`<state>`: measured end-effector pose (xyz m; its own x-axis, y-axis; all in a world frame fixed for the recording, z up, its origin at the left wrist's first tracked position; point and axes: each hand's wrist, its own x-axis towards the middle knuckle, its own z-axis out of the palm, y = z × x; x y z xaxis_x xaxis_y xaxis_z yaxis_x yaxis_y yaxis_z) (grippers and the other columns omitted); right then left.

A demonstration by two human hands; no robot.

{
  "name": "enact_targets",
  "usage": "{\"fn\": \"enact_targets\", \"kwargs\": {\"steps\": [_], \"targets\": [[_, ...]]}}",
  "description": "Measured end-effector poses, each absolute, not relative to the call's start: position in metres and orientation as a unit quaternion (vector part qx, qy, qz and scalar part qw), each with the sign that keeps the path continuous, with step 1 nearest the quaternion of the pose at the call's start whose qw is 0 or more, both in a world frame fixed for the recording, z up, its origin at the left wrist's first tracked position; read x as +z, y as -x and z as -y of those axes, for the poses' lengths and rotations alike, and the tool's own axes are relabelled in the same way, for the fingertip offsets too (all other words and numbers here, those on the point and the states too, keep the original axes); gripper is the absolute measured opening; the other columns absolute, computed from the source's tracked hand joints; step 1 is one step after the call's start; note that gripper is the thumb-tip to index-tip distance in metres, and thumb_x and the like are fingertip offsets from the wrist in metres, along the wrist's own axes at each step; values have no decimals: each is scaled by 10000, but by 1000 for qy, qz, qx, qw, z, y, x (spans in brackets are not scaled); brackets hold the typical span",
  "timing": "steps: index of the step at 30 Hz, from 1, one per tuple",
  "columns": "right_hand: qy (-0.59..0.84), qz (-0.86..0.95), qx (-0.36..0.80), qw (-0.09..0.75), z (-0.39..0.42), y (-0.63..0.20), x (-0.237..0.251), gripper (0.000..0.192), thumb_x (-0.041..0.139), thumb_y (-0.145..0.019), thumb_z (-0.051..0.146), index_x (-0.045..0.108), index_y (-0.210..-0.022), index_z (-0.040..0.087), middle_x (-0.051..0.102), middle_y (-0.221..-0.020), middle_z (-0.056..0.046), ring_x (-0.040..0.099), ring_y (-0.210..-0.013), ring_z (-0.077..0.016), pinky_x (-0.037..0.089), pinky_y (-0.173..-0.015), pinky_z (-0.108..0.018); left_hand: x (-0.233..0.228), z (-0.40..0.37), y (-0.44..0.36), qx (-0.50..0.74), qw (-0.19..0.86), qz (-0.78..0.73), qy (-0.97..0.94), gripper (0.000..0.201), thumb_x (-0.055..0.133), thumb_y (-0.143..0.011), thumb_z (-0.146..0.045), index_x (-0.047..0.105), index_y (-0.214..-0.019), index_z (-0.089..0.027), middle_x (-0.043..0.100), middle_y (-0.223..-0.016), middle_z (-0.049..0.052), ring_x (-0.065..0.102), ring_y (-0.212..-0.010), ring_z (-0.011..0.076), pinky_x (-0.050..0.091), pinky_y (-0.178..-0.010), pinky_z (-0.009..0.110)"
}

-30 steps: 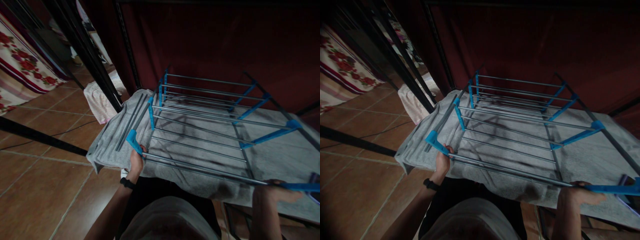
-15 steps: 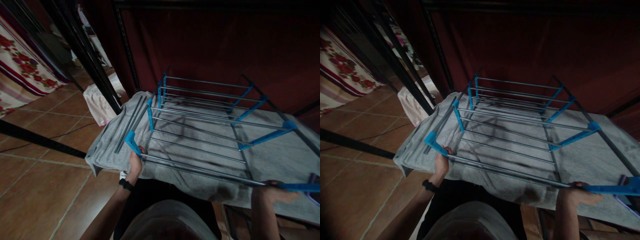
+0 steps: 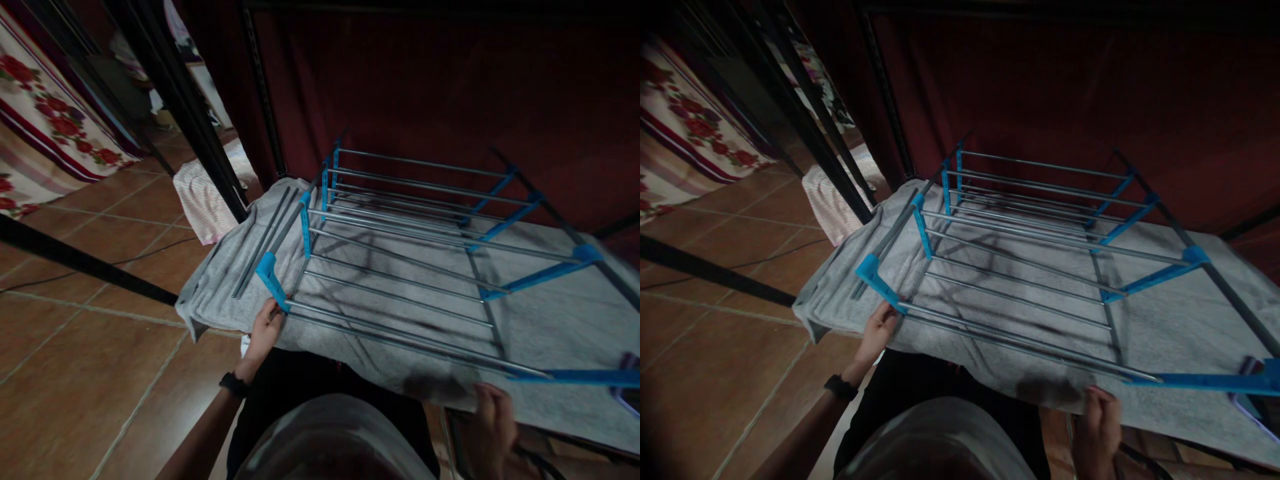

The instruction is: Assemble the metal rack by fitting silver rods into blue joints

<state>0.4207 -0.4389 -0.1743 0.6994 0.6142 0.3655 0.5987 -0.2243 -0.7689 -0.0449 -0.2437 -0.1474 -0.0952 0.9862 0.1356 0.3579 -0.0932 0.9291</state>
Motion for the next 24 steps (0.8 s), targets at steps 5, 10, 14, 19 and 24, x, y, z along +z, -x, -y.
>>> {"fn": "enact_targets", "kwargs": {"steps": [5,10,14,19,24], "targets": [[616,708,24,344,389,-329,-164,250,460,-1028,297,669,-1139,216,702,-1155,-105,633,-1074,-243,471,-949,-417,-151,239,48,415,322,-558,-642,328,542,-771,-217,665,-1075,-222,675,-1096,82,622,-1103,272,475,-1038,448],[601,778,42,178,330,-285,-155,320,431,-1047,289,640,-1281,227,707,-1200,-95,630,-1117,-246,467,-985,-410,-156,233,56,367,374,-554,-647,366,576,-795,-243,625,-1157,-224,685,-1155,92,635,-1122,277,479,-1055,462],[607,783,61,119,322,-282,-159,273,457,-1040,269,667,-1213,255,725,-1154,-63,672,-1022,-221,497,-931,-377,-162,233,61,347,383,-550,-656,437,591,-788,-215,605,-1225,-231,677,-1224,94,626,-1171,280,479,-1063,464],[616,777,42,121,327,-285,-163,263,461,-1043,275,668,-1203,263,724,-1167,-62,674,-1048,-230,495,-952,-389,-158,232,62,346,403,-544,-650,471,730,-762,-275,630,-1219,-225,684,-1236,96,626,-1175,295,468,-1077,477],[623,773,27,118,326,-285,-163,265,476,-1041,275,672,-1218,260,704,-1251,-82,653,-1156,-254,489,-994,-400,-158,228,61,357,399,-553,-639,378,752,-767,-321,680,-1121,-211,700,-1177,108,630,-1144,304,466,-1065,492]]}}
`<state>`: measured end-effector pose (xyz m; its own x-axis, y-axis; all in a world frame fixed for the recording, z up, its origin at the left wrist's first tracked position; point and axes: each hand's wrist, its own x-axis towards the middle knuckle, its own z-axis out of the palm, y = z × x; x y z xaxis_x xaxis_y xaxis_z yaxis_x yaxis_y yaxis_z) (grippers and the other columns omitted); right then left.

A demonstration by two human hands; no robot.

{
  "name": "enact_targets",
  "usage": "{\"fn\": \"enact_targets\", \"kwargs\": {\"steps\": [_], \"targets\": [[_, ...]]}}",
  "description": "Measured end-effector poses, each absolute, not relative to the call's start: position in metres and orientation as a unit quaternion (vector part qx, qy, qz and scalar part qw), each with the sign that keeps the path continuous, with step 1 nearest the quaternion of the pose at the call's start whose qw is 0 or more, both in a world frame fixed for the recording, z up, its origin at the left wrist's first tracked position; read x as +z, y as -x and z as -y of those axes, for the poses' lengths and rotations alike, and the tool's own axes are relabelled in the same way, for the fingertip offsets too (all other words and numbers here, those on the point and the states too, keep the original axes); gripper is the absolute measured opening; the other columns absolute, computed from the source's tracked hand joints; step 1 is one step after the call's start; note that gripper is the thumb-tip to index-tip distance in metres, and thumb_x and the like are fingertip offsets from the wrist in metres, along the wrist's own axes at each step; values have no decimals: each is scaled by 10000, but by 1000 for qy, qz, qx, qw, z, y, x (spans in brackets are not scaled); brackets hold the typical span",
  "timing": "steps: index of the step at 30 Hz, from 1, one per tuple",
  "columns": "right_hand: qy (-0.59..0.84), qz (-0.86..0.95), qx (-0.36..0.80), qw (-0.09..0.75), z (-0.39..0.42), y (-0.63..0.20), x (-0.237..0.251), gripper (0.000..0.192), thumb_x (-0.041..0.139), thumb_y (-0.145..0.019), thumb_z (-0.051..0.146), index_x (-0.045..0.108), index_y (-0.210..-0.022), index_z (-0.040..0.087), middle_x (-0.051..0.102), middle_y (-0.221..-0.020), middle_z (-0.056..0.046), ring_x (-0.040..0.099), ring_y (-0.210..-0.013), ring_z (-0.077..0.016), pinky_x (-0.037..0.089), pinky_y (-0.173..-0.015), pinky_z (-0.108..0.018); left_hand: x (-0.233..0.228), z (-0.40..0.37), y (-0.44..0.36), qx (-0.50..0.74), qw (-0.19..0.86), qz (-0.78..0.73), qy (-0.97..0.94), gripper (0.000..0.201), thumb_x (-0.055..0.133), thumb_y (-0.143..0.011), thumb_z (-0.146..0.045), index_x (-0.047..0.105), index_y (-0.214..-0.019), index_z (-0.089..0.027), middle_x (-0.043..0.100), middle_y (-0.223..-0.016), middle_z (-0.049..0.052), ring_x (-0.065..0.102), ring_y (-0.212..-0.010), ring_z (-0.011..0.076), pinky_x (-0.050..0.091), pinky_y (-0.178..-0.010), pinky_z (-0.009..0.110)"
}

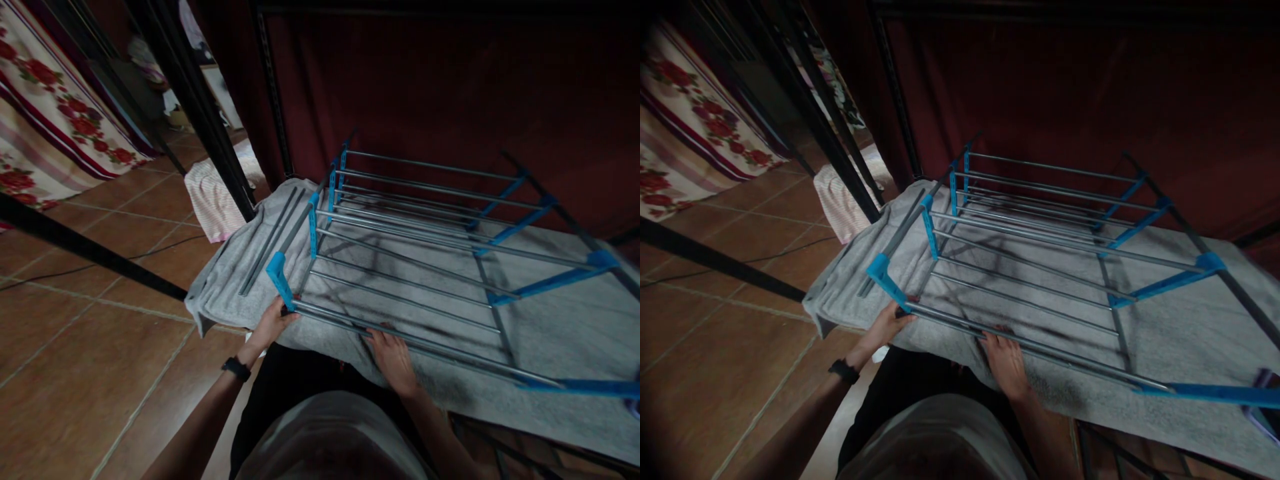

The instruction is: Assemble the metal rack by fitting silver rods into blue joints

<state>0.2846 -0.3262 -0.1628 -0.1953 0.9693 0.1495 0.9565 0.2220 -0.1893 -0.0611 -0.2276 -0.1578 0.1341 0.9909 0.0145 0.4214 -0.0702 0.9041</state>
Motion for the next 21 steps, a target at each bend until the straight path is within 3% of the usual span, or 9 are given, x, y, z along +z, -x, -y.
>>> {"fn": "enact_targets", "kwargs": {"steps": [21], "targets": [[620,777,29,106,321,-289,-157,305,414,-1057,276,707,-1137,239,701,-1252,-101,681,-1114,-237,545,-912,-354,-165,220,59,365,430,-530,-633,289,766,-749,-383,728,-970,-199,712,-1107,107,628,-1119,313,488,-1041,509]]}}
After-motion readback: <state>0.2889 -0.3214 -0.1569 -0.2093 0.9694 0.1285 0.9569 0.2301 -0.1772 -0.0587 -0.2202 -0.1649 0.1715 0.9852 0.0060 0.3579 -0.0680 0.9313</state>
